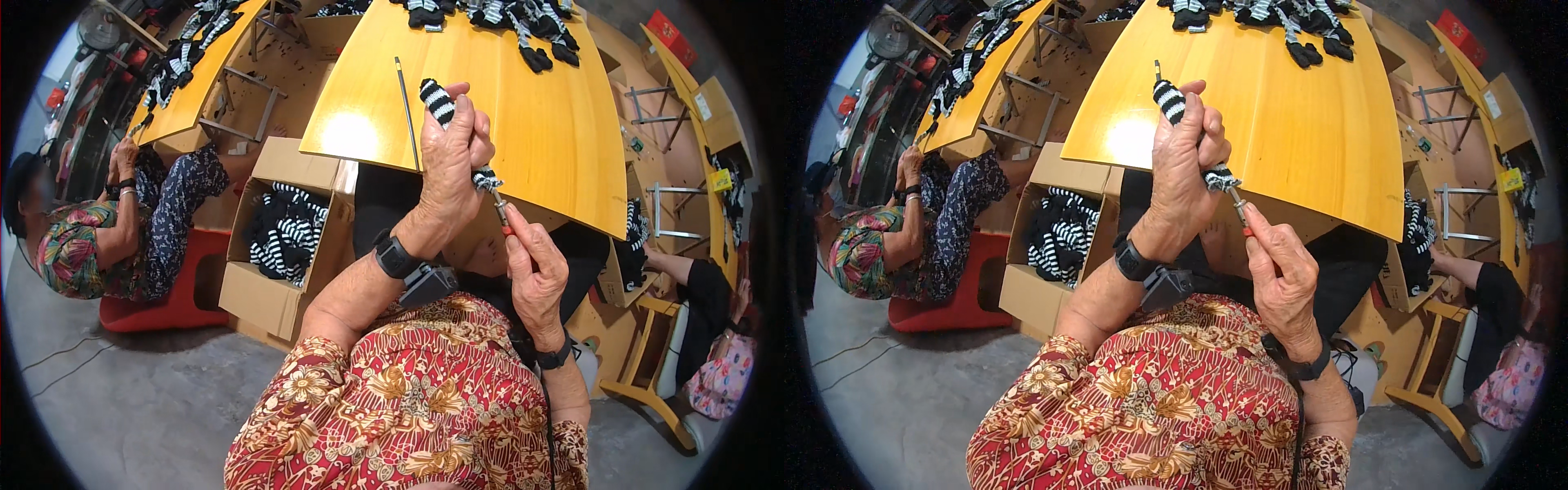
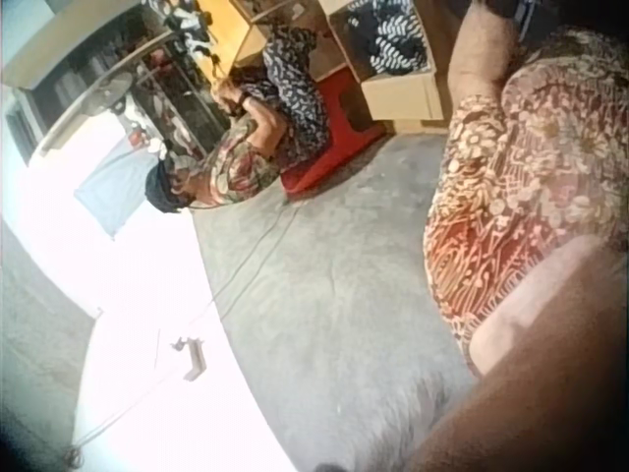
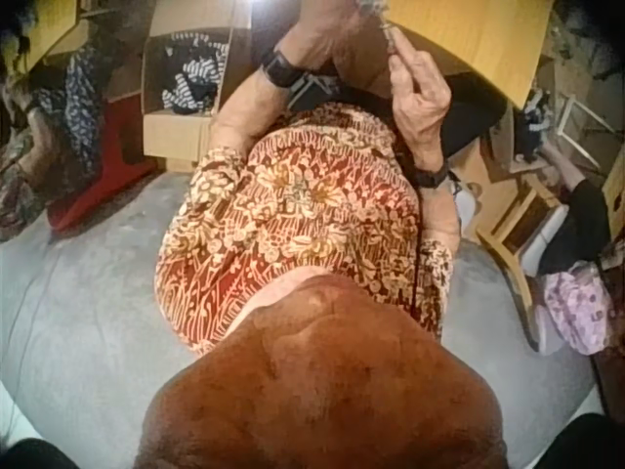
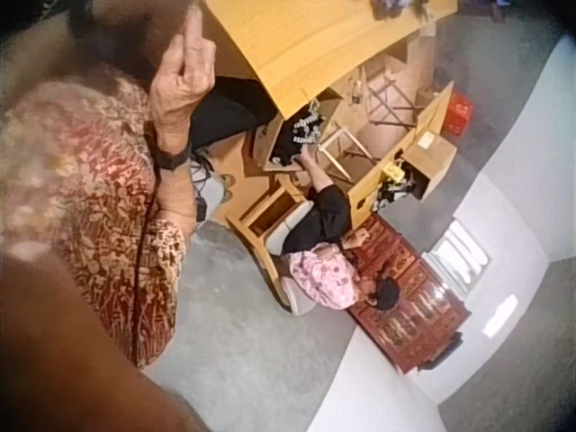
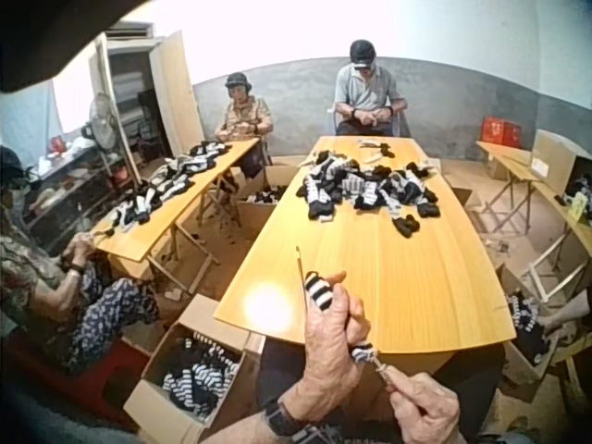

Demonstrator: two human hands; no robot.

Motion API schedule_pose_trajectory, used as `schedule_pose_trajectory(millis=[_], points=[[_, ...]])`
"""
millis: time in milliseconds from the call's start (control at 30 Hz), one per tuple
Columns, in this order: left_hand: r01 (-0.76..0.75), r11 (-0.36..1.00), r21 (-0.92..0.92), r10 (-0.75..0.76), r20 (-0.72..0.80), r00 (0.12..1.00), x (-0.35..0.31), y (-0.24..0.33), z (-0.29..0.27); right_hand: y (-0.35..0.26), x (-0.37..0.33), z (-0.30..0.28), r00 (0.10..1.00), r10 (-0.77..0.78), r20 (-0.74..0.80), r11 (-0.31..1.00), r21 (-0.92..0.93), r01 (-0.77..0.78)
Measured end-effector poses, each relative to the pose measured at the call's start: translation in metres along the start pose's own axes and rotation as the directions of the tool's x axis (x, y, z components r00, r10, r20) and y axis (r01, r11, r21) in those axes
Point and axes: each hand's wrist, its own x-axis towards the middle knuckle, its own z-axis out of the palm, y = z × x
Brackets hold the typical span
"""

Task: The person sits at a table and uses a red-handled screwdriver to stretch and shape the toe area of black and white striped socks. They repeatedly insert the tool into the sock opening, pull it through, and adjust the fabric before placing the sock on the table.

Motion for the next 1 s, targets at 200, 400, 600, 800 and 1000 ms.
schedule_pose_trajectory(millis=[200, 400, 600, 800, 1000], points=[[0.016, 0.999, 0.043, -0.018, 0.036, 0.999, -0.009, 0.008, 0.008, 0.006, -0.002, -0.001, 0.987, 0.157, 0.037, 0.962, 0.22, -0.162], [-0.01, 0.999, 0.038, 0.006, 0.105, 0.994, -0.009, 0.02, 0.007, 0.006, 0.004, -0.006, 0.94, 0.308, 0.15, 0.81, 0.477, -0.341], [-0.049, 0.996, -0.077, 0.052, 0.037, 0.998, 0.009, 0.04, -0.008, 0.008, 0.003, -0.005, 0.997, 0.026, 0.068, 0.991, 0.128, -0.034], [0.158, 0.914, -0.373, -0.074, 0.23, 0.971, 0.018, 0.046, -0.022, 0.016, 0.0, -0.006, 0.987, -0.143, 0.071, 0.988, 0.063, 0.138], [0.017, 0.995, -0.096, 0.003, 0.197, 0.98, 0.006, 0.048, -0.007, 0.009, 0.018, -0.018, 0.96, -0.244, 0.134, 0.969, 0.009, 0.245]])
